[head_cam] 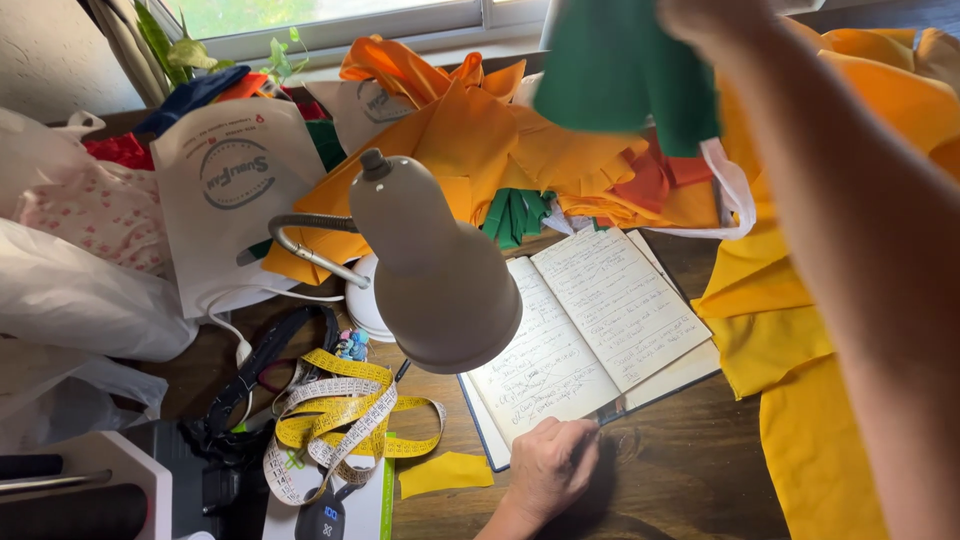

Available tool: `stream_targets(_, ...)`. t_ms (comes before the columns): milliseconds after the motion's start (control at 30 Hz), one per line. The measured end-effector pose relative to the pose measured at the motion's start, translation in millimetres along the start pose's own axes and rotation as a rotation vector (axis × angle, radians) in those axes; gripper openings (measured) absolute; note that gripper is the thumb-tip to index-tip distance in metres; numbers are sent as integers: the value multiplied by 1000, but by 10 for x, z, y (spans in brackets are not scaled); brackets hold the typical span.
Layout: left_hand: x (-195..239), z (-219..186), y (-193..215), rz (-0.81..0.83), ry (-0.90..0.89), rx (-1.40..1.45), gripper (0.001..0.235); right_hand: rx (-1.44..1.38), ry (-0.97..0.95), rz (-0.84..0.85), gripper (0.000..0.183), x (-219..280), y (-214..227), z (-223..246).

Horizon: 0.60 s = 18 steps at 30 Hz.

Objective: Cutting excess fabric from a yellow bag and organizing fabric scraps on a workspace

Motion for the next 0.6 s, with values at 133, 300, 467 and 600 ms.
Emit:
stream_targets(133,-9,-12,10,-16,-15,25,6,-153,172,100,39,-242,-735,510)
stream_targets(300,-7,1,36,-22,-18,39,8,-523,-293,497,28,498,-1155,575)
stream_targets(467,-23,2,34,10,15,36,8,-40,-847,278,59,1225,-1286,-717)
stream_targets(600,-58,17,9,-5,-29,31,2,-338,-1049,158,53,1130,-1010,-599)
Point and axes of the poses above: each hand's wrist, its own x-axis away from the middle knuckle, its own y-axis out of the back of the hand, z = x × y, the point moved 2 cm from there along -x, towards the middle knuckle, and after that the axes turned 2 degrees about -y, right-handed, at the moved point
